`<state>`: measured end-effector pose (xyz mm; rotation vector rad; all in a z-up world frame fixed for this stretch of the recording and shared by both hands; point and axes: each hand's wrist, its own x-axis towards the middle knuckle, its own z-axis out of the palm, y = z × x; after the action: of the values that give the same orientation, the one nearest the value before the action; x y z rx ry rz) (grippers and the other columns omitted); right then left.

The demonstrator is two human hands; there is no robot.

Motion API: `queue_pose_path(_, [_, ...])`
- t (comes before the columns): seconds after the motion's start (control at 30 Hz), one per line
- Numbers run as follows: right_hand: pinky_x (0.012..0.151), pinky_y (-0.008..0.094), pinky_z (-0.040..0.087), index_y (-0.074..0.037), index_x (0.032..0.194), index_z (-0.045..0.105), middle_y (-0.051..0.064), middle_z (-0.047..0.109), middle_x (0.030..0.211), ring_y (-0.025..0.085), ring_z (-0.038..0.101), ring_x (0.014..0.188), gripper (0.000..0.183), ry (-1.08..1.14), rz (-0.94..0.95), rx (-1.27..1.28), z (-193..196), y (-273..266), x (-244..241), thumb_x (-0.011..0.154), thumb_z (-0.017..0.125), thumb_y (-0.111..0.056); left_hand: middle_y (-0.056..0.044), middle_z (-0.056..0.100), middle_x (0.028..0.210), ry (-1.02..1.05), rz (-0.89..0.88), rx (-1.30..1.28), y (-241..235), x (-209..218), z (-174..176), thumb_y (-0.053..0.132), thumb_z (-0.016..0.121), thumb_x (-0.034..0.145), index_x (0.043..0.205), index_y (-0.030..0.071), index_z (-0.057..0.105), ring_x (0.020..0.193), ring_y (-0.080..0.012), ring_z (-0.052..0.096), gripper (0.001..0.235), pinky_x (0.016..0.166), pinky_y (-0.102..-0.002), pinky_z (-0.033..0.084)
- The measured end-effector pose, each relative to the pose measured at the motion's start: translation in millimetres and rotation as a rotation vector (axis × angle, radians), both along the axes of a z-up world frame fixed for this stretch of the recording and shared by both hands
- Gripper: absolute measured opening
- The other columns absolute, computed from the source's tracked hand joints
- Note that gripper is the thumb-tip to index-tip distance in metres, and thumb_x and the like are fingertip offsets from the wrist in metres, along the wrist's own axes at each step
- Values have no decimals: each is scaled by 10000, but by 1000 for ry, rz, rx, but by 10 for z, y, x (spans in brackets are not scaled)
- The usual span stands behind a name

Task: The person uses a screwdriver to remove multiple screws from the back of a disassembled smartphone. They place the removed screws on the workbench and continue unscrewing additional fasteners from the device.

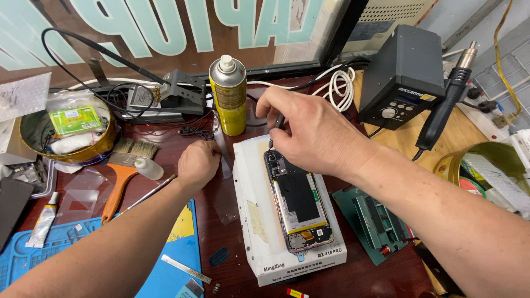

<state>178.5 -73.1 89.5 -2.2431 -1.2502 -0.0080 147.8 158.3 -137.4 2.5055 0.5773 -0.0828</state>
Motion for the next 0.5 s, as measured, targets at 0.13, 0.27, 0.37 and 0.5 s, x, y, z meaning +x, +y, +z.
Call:
queue_pose_path(0.13, [724,417,570,-57,1093,570,119,707,912,289,726,801,263,-29,-136,-130,26,19,13,902,711,-171,-148,705,1055,-145,-164,133,39,50,-119,156,670,845,985,85,762,965,-406,681,183,810,-520,548])
queue_pose_path(0.27, [685,412,571,-49,1073,552,119,699,863,281,738,754,247,26,-97,-126,26,22,19,895,695,-144,-184,711,949,-245,-29,-28,152,118,-209,140,653,878,961,33,737,837,-363,707,159,753,-476,568])
queue_pose_path(0.37, [677,437,560,-59,1085,554,144,701,779,314,733,778,285,10,-172,-206,11,42,30,920,732,-208,-157,727,848,-182,309,-558,357,95,-140,89,658,911,973,26,696,727,-253,737,96,710,-382,598])
queue_pose_path(0.5, [728,398,603,-37,1084,548,119,734,902,290,763,871,207,7,24,-14,-15,76,24,897,638,-39,-127,678,873,-309,560,-1225,587,-157,116,-29,687,881,953,34,595,697,-219,708,133,629,-346,615])
